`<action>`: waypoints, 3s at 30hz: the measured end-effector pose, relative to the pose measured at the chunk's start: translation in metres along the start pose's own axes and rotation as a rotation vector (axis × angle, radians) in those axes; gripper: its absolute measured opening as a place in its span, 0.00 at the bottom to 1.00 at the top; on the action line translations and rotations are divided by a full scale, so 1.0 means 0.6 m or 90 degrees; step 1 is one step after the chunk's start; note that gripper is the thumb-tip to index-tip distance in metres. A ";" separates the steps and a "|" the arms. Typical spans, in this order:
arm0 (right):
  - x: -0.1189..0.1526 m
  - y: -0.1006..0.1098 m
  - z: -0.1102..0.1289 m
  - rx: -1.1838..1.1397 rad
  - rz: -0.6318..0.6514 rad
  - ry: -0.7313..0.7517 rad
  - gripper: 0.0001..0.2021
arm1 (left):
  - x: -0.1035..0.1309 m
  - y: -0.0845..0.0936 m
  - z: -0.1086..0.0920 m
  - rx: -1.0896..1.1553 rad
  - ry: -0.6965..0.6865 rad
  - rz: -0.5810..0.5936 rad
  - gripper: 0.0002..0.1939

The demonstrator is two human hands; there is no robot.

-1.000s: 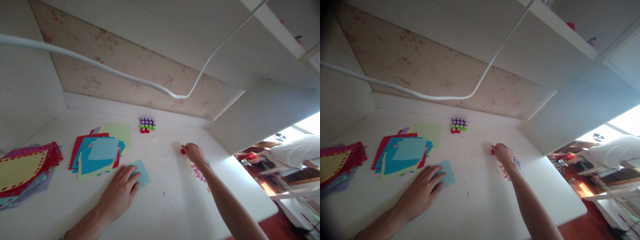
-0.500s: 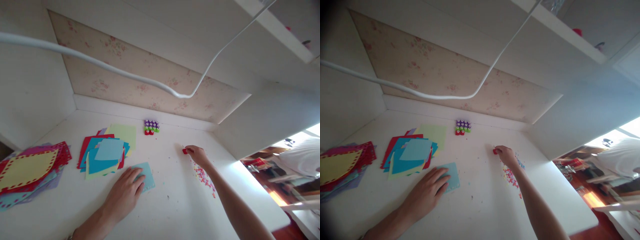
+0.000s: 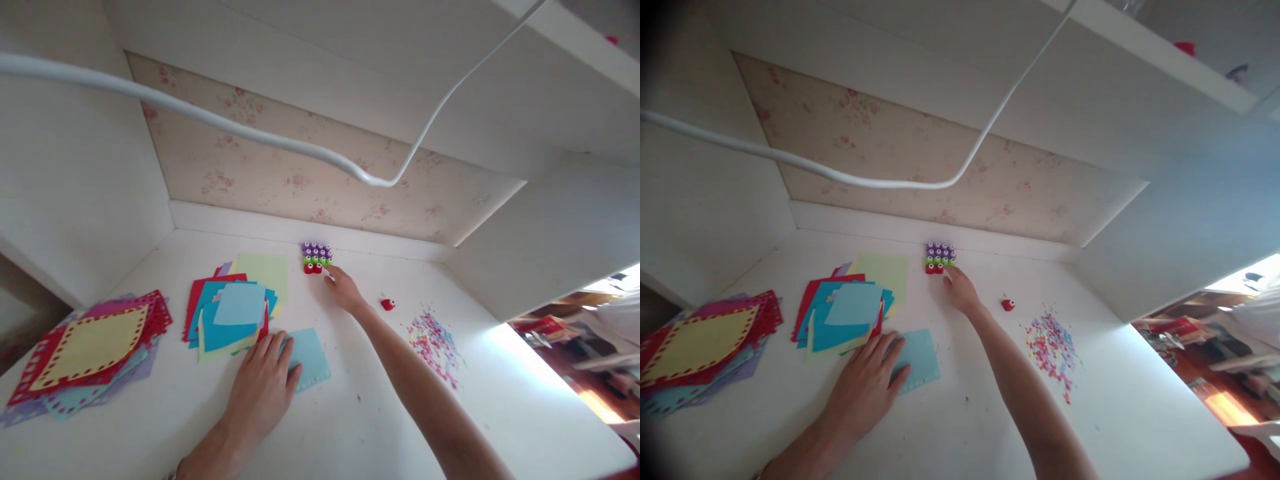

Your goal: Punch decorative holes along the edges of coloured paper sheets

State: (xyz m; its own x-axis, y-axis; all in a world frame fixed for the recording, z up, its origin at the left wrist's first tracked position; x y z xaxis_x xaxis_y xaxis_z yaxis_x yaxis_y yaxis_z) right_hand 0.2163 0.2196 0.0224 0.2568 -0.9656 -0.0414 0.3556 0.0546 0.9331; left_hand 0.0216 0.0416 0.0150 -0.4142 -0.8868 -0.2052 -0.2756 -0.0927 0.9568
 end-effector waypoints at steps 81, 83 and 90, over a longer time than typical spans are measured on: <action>0.290 -0.033 -0.001 -0.551 -0.012 -0.022 0.11 | -0.030 -0.028 0.002 0.620 0.105 0.231 0.18; 0.291 -0.033 -0.003 -0.565 -0.014 -0.022 0.11 | -0.031 -0.029 0.002 0.622 0.104 0.232 0.18; 0.292 -0.035 -0.004 -0.562 -0.012 -0.012 0.11 | -0.034 -0.027 0.003 0.603 0.103 0.227 0.18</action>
State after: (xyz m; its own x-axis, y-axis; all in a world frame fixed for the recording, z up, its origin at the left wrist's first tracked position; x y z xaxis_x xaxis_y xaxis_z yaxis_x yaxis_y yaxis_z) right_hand 0.2561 0.0500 -0.0053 0.2315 -0.9720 -0.0406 0.9259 0.2073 0.3159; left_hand 0.0331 0.0619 0.0034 -0.5034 -0.8498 0.1562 -0.7607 0.5216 0.3863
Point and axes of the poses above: each hand's wrist, its own x-axis away from the middle knuckle, its own y-axis out of the back of the hand, z = x × y, the point moved 6 cm from there along -x, towards the middle knuckle, and after that the axes turned 10 degrees about z, right-handed, at the moved point
